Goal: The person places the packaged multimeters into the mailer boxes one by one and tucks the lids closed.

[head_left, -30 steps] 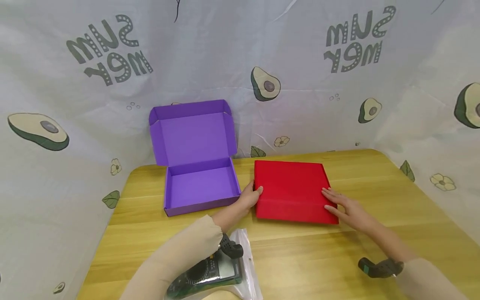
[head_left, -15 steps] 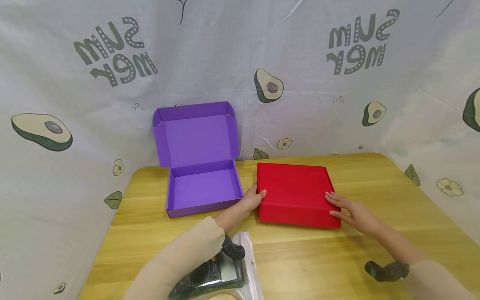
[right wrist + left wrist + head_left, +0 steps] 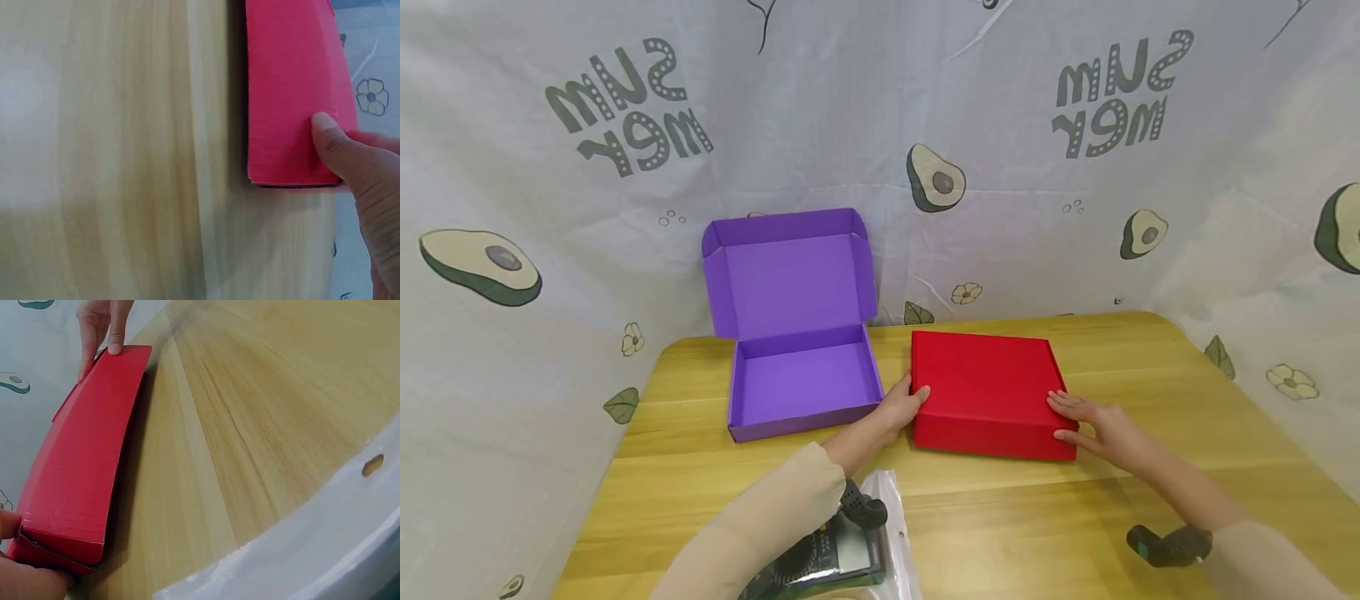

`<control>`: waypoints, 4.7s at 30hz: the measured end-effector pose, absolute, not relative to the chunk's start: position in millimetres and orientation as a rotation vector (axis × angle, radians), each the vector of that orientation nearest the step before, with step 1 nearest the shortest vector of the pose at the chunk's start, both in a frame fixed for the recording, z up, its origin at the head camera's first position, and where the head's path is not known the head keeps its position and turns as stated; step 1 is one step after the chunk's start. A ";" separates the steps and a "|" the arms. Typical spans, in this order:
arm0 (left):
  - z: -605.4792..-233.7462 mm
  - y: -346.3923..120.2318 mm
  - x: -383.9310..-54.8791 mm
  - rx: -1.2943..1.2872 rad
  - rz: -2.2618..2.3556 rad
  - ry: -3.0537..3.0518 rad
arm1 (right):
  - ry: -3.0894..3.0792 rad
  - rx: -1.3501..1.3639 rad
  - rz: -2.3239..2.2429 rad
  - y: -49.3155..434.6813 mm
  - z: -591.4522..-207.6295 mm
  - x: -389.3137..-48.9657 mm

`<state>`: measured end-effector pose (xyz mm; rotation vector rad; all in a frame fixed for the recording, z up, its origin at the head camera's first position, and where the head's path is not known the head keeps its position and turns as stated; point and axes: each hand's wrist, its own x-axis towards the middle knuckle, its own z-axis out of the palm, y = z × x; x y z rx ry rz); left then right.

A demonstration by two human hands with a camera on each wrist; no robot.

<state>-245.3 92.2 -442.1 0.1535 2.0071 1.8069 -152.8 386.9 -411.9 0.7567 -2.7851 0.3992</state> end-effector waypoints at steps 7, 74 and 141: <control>-443.0 91.1 -246.8 0.131 1.798 2.002 | -2.726 0.815 0.399 388.6 -413.6 -155.9; -441.3 87.7 -250.1 0.147 1.729 2.074 | -2.488 0.828 0.342 396.2 -444.2 -161.9; -399.0 65.8 -287.3 1.255 0.352 2.453 | -2.782 -0.406 1.211 361.8 -425.7 -212.2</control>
